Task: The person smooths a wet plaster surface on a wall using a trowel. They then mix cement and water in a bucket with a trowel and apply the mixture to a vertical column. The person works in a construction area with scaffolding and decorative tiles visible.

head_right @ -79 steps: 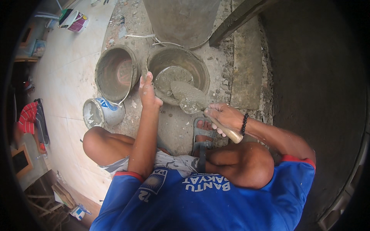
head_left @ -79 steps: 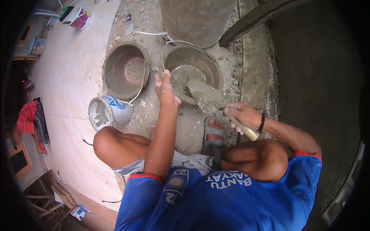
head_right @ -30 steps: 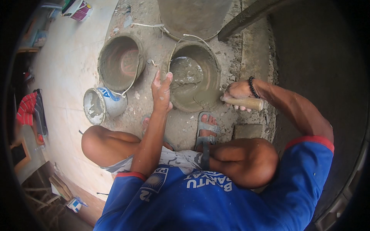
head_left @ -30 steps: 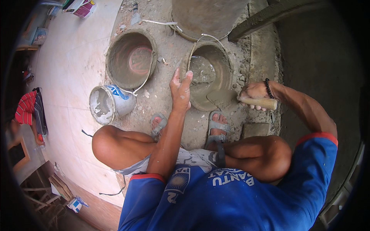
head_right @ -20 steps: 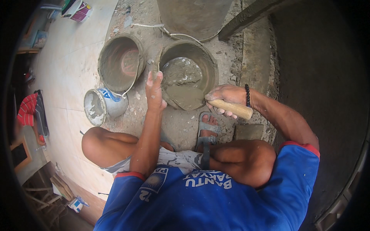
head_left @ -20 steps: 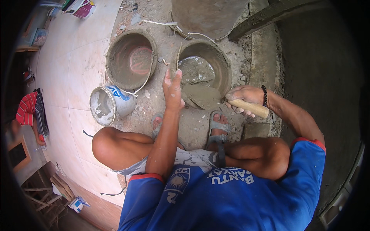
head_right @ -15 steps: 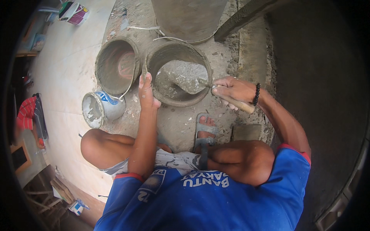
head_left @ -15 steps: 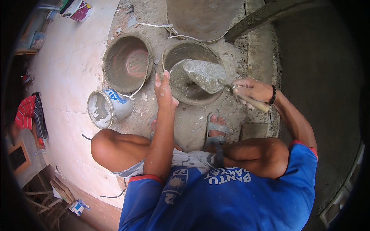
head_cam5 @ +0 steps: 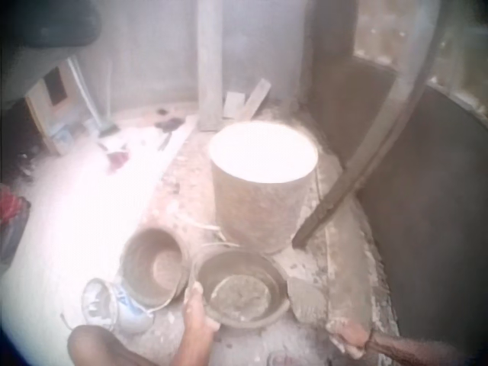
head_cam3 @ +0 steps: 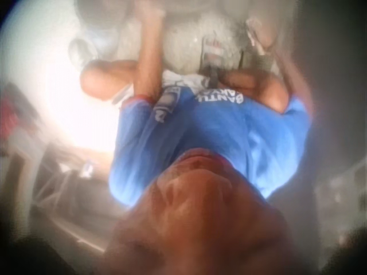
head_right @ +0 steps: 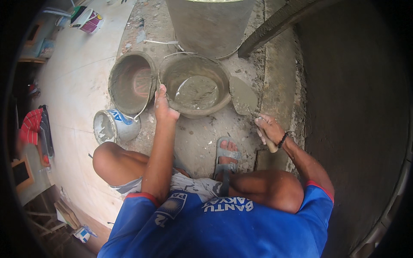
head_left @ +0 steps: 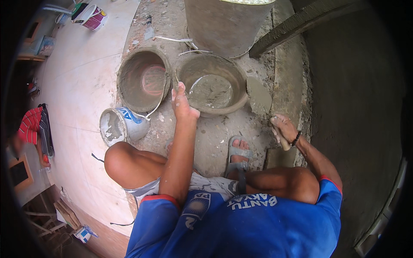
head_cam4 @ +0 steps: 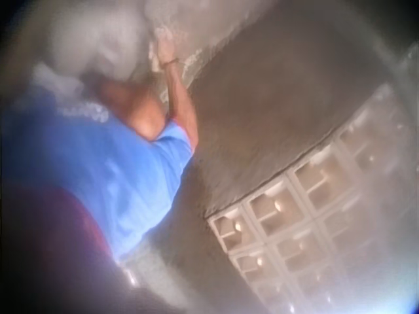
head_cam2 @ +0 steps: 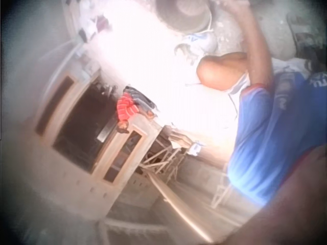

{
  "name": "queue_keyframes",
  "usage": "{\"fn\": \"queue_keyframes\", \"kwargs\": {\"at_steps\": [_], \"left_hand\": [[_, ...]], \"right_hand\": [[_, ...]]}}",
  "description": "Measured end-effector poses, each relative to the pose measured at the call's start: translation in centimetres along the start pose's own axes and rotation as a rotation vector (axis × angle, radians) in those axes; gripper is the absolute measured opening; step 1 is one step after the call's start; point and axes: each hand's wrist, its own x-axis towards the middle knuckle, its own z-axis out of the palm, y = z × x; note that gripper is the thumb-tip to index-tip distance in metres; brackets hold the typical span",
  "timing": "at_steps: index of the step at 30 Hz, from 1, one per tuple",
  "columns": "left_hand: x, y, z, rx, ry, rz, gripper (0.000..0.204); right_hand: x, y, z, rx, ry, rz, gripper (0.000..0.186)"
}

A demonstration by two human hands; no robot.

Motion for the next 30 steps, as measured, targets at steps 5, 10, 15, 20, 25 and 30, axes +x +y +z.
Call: {"fn": "queue_keyframes", "kwargs": {"at_steps": [5, 10, 15, 20, 25, 30], "left_hand": [[-2.7, -0.1, 3.3, 0.025, 0.145, 0.003, 0.071], [-3.7, -0.7, 3.7, 0.016, 0.165, -0.011, 0.074], [-4.1, -1.8, 2.3, -0.238, -0.025, -0.009, 0.068], [-3.1, -2.0, 0.1, -0.199, -0.092, -0.024, 0.060], [-2.6, -1.7, -1.8, -0.246, -0.033, 0.021, 0.052], [-0.1, 0.3, -4.3, -0.052, -0.209, -0.053, 0.072]], "right_hand": [[-3.2, -5.3, 4.2, 0.038, -0.074, 0.219, 0.028], [-4.0, -10.8, 7.7, 0.000, -0.148, 0.362, 0.032], [-2.4, -13.1, 11.5, 0.031, -0.194, 0.403, 0.032], [0.7, -15.4, 12.5, 0.128, -0.214, 0.372, 0.028], [1.2, -16.1, 10.3, -0.403, 0.022, -0.265, 0.029], [3.1, -13.8, 8.4, -1.230, 0.055, -0.430, 0.028]]}}
